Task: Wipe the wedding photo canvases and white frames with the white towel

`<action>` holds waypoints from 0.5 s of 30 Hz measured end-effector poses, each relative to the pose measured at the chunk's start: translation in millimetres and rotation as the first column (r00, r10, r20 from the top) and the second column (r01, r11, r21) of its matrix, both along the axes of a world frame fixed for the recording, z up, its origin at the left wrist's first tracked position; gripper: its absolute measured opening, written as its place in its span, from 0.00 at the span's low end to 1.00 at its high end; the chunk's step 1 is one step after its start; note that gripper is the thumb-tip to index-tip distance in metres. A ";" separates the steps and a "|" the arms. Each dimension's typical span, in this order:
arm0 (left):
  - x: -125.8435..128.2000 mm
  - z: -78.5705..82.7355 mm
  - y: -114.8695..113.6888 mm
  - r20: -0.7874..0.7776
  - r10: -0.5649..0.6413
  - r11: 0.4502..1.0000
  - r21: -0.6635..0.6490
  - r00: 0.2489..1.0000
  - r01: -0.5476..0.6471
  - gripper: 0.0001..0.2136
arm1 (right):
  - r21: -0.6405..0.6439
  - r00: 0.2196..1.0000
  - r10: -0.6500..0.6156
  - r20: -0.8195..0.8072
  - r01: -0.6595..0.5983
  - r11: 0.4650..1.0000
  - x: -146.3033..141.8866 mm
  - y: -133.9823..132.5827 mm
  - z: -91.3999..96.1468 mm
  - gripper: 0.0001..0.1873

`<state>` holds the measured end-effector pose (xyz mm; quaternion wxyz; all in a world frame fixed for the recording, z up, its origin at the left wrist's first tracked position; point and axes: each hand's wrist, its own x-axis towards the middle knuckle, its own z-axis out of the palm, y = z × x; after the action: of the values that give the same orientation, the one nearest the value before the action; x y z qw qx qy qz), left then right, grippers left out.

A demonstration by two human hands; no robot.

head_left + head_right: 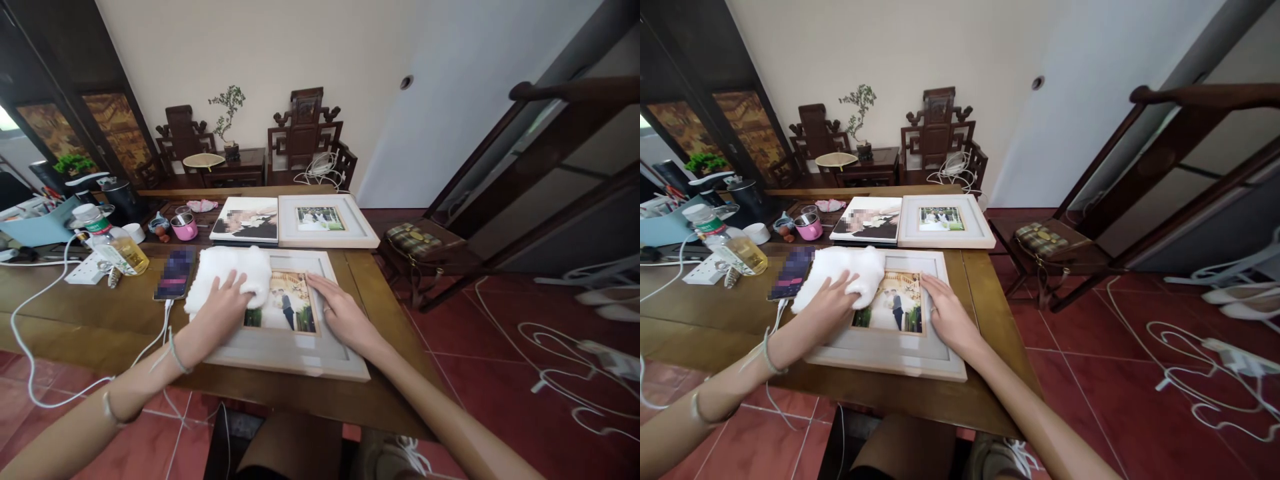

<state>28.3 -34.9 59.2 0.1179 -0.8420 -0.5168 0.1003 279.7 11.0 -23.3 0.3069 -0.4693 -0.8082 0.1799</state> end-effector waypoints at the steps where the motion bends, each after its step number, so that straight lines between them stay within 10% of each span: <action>1: -0.1 -0.9 -13.2 -0.005 0.016 0.999 -0.033 1.000 -0.016 0.16 | 0.005 1.000 -0.003 -0.006 0.003 1.000 -0.4 -0.4 0.1 0.38; 8: -3.9 0.9 -92.2 0.025 0.053 0.972 -0.232 0.998 -0.046 0.16 | 0.042 0.996 0.027 -0.080 -0.024 0.999 0.5 0.1 -1.4 0.38; 15: -0.6 23.1 -70.3 0.092 0.049 0.979 -0.204 0.995 -0.030 0.13 | 0.018 0.982 0.096 -0.162 -0.095 0.995 9.2 0.5 -0.4 0.38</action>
<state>27.7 -105.2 82.3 0.0045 -0.8431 -0.5256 0.1138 288.9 11.5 -23.7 0.3651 -0.4122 -0.8030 0.2282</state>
